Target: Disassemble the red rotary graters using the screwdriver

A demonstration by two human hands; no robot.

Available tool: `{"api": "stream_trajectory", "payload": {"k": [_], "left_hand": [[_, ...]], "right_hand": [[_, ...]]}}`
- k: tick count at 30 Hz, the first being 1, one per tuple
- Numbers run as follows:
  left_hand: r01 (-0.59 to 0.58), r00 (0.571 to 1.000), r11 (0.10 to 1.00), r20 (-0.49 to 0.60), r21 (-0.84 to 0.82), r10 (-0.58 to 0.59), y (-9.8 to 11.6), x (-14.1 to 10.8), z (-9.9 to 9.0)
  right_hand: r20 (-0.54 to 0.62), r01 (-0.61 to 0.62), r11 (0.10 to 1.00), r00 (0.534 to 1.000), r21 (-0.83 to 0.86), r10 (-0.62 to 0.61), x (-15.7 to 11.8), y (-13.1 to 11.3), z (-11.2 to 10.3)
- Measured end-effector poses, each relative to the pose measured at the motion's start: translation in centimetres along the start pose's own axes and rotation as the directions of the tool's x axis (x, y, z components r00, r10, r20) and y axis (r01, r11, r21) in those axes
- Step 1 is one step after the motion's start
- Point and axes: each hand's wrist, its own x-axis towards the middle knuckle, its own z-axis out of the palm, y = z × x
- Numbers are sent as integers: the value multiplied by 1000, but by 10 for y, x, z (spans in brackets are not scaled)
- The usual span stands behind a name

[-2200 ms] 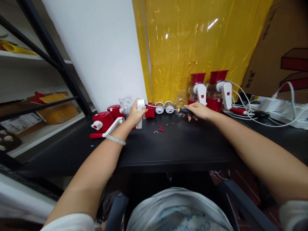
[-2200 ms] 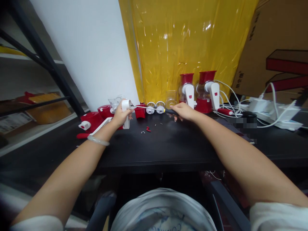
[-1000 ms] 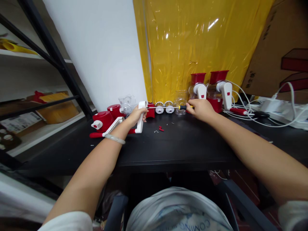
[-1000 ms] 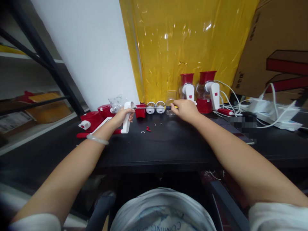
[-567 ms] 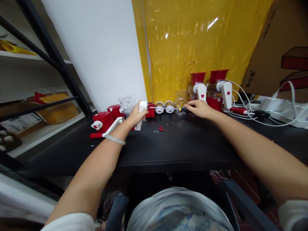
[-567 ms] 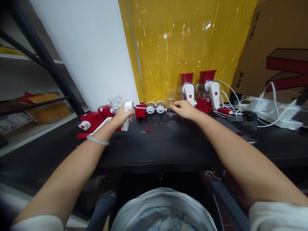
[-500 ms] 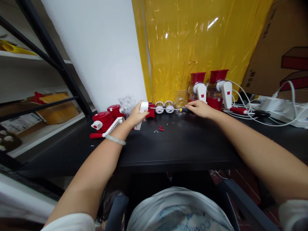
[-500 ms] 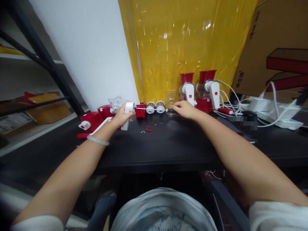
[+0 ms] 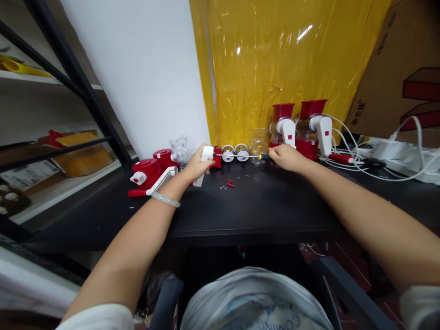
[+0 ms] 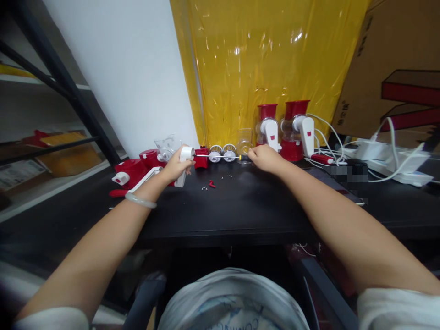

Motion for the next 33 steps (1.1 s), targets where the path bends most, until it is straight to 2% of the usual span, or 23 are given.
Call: {"api": "stream_trajectory", "payload": {"k": [5,9,13,19,27,33], "left_hand": [[14,1000,1000,-4,-5,-14,-2,2,0],[14,1000,1000,1,-18,-14,-3,5,1],[57,998,996,9,-64,-56,-2,7,3],[115,992,987,70,-114,-108,2,6,4],[201,978,960,96,-196,-185,13,-2,5],[198,978,973,86,-114,-189,9,1,4]], "right_hand": [[-92,38,992,994,-121,-50,0,2,4],[-166,30,970,983,-240,-72,-2,-2,2],[-213,12,960,974,-281,-75,-5,-7,-3],[-255,-41,955,966,-294,-37,-9,-13,-7],[-308,-54,894,947,-444,-95,-12,-18,-7],[-265,-28,914,960,-405,-88,-11,-16,-6]]}}
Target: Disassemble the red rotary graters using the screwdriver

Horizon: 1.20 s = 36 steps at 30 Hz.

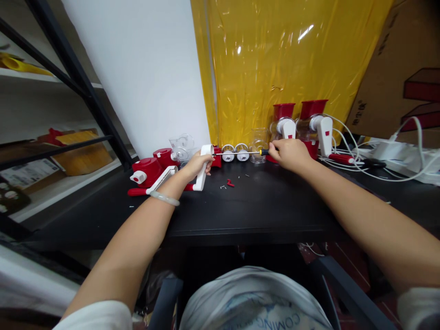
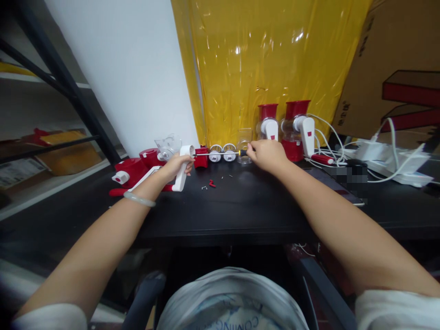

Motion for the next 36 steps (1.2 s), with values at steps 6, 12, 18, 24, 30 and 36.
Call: {"api": "stream_trajectory", "payload": {"k": [6,12,18,24,30,36], "left_hand": [[-163,973,961,-123,222,194,-12,9,-8],[-298,928,880,-104,370,358,-13,6,-15],[-379,889,800,-58,464,455,-11,1,-15],[-327,930,836,-7,440,367,-10,2,-14],[-243,962,896,-24,373,271,-10,3,-10],[-138,987,971,-54,196,151,-11,7,-5]], "right_hand": [[101,10,931,994,364,-51,6,8,9],[324,-200,833,946,516,27,10,8,9],[517,-302,804,856,512,-7,8,4,9],[464,-138,924,885,357,-47,6,4,9],[315,-73,997,947,32,59,4,0,7],[207,-96,994,973,-44,103,1,-7,2]]}}
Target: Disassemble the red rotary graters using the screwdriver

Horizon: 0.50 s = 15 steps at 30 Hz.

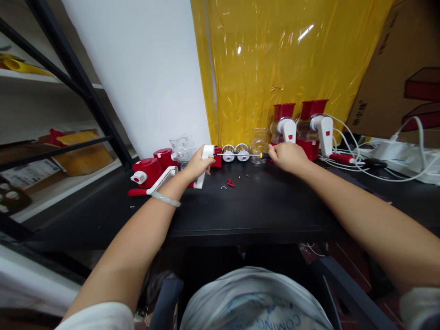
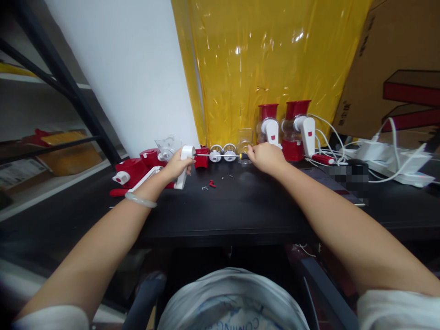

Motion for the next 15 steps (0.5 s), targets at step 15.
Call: {"api": "stream_trajectory", "payload": {"k": [15], "left_hand": [[141,988,968,88,-206,-125,13,-7,5]], "right_hand": [[-186,50,999,981,-12,-52,-5,1,-5]]}}
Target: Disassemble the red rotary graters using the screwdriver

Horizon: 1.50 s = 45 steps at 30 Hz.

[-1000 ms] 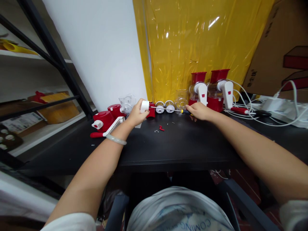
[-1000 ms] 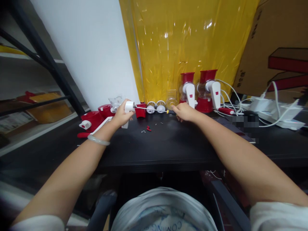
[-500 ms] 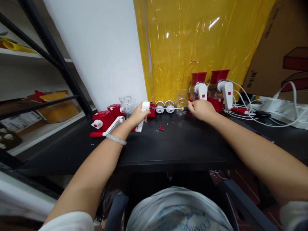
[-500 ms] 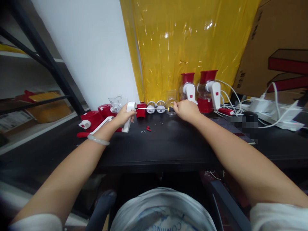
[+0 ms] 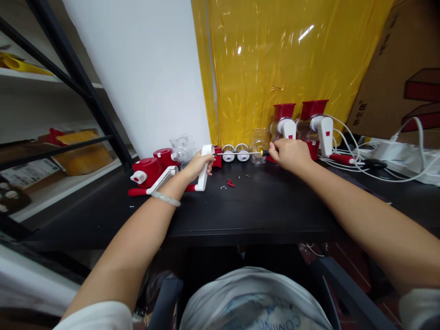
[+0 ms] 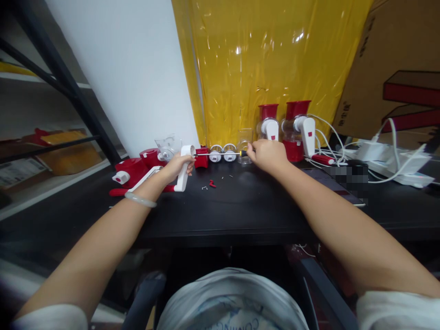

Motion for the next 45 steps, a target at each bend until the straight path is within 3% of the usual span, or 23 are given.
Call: {"api": "stream_trajectory", "payload": {"k": [6,8,11,15,20,30,37,45], "left_hand": [[-97,990,980,-83,172,113,-5,7,-6],[-151,980,957,-94,248,178,-7,7,-9],[-211,963,915,-85,344,254,-8,6,-13],[-271,945,860,-53,432,324,-6,2,-15],[-272,945,846,-38,458,324,-5,-1,-11],[-220,966,906,-46,362,253,-9,3,-9],[-168,979,952,-66,255,191,-10,6,-8],[-89,993,985,-62,150,100,-9,10,-4]], "right_hand": [[123,104,967,983,233,-135,8,10,10],[232,37,921,963,387,-136,9,12,13],[422,-164,807,900,567,-113,9,12,16],[493,-299,727,868,619,-63,11,12,17],[452,-234,782,889,577,-68,12,14,22],[269,-76,899,962,432,-48,9,8,17],[146,-25,958,989,287,-18,6,6,15],[84,-23,983,996,183,7,4,6,14]]}}
